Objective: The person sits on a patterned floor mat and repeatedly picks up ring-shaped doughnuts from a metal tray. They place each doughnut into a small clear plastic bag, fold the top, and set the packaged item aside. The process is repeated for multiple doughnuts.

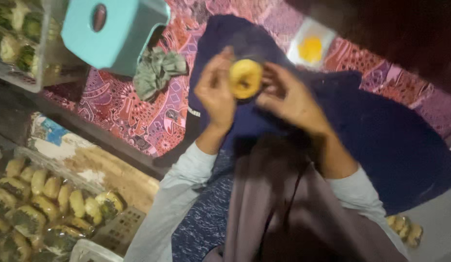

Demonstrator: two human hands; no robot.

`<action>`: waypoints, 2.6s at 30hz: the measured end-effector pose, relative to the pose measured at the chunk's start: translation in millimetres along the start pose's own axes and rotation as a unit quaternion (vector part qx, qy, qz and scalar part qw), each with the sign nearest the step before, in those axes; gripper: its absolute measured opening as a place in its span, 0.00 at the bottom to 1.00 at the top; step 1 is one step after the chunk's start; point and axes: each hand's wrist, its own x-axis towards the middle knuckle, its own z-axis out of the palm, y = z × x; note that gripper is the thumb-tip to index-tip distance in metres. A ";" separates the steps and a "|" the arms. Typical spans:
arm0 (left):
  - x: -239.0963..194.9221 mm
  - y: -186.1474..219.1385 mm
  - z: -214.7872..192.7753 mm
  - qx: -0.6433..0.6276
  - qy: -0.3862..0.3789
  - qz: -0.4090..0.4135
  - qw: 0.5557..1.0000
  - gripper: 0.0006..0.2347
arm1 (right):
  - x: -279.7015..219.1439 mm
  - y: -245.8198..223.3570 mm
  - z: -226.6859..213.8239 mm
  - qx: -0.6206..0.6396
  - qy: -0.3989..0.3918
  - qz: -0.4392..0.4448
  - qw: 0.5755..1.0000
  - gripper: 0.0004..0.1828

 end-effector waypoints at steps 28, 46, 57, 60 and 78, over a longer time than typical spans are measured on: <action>-1.5 -69.4 -48.5 -0.300 0.014 -0.187 0.935 0.02 | -12.1 86.4 -0.3 0.155 -0.027 0.122 0.980 0.14; -17.6 4.2 -11.0 0.062 -0.017 0.030 0.997 0.08 | -17.3 6.9 35.1 -0.123 0.055 -0.161 0.978 0.37; -0.1 -65.9 -44.1 0.218 -0.119 -0.075 0.966 0.17 | 23.9 106.8 18.9 0.051 0.089 0.019 0.995 0.18; -3.1 -77.4 -49.3 0.034 -0.061 -0.234 0.970 0.13 | 25.7 95.7 17.5 -0.003 0.132 0.007 0.991 0.15; 3.2 -47.6 20.3 0.328 -0.127 0.100 0.931 0.04 | 26.5 92.4 -24.6 -0.151 0.274 -0.056 0.948 0.09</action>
